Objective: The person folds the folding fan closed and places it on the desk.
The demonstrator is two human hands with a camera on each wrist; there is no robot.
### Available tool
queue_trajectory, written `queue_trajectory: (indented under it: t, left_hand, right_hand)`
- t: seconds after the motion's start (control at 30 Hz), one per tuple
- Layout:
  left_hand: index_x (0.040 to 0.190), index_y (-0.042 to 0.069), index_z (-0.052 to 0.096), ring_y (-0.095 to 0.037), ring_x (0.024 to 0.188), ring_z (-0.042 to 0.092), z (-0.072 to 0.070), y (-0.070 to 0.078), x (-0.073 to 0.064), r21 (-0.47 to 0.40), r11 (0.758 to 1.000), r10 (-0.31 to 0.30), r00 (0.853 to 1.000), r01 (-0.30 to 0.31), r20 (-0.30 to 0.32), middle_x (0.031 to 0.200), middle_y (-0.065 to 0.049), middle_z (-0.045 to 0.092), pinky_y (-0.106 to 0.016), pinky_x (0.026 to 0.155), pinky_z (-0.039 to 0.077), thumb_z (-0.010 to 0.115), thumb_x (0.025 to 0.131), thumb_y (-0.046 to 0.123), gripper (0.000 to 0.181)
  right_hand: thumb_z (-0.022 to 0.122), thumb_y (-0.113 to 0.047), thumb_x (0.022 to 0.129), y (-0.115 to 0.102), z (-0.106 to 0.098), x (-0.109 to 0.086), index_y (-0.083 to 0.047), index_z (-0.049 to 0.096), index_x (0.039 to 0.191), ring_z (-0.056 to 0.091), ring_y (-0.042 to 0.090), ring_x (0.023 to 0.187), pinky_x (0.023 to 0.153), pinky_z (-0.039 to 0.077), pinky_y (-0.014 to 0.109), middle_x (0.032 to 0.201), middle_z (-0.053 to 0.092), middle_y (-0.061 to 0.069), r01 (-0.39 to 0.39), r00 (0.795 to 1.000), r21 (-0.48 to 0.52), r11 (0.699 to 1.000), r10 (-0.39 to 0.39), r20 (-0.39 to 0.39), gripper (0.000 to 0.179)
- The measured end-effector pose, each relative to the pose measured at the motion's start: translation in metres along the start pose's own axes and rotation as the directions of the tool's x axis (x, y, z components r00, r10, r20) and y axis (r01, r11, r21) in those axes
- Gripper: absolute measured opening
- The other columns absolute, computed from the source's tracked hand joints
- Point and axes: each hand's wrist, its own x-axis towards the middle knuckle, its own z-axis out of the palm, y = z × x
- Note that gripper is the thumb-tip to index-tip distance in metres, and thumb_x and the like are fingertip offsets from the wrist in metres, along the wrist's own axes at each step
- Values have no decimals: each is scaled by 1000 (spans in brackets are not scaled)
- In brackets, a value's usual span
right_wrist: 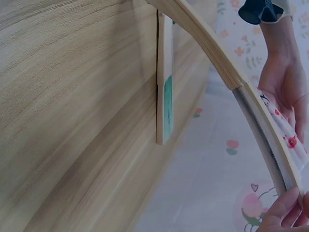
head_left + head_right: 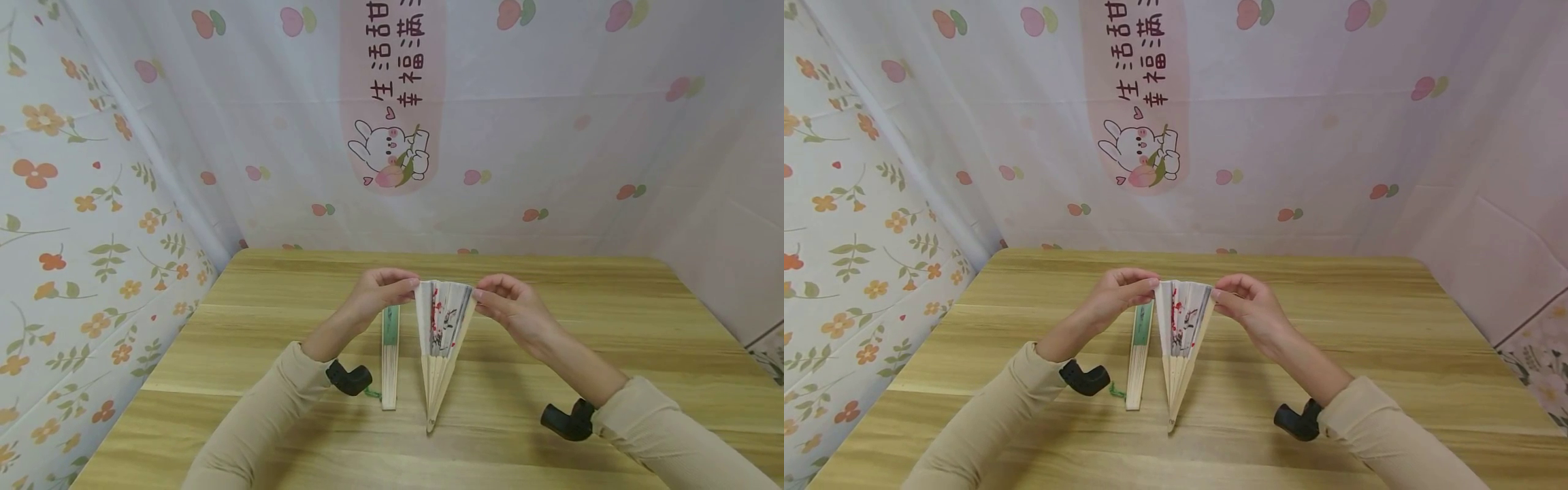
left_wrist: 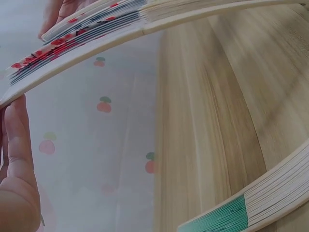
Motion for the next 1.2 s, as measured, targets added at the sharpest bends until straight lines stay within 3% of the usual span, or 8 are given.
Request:
queue_trajectory:
  t: [0.3,0.57,1.0,1.2]
  left_hand:
    - [100,-9,60,-14,76,61,1,-1,1,-2,1000,-9,1000,9,1,86,-3,63,-31,79,50,59,84,6,21]
    - [99,-8,60,-15,76,61,3,-1,0,-2,1000,9,1000,-9,2,86,-4,63,-36,81,49,60,84,6,21]
    - [101,-9,59,-13,75,61,6,-3,2,2,1000,2,1000,-2,2,86,-2,63,-33,79,50,57,85,5,21]
    - [100,-10,59,-14,74,60,7,-4,4,-3,1000,-1,1000,1,10,87,-3,63,-39,83,48,58,85,6,21]
  right_hand:
    - [63,-10,82,3,1,0,-7,55,92,53,12,79,80,48,25,87,49,3,-14,1000,-33,999,13,-25,13]
    - [63,-9,82,6,0,1,-9,54,94,53,11,80,79,49,23,89,48,2,-10,1000,-39,999,9,-28,15]
    - [62,-12,84,11,-6,2,-10,53,97,53,13,85,80,48,27,92,48,2,-18,1000,-101,995,18,-9,17]
    - [62,-12,83,11,-6,2,-9,52,98,55,14,86,83,48,29,93,50,2,-30,1000,-90,995,31,0,18]
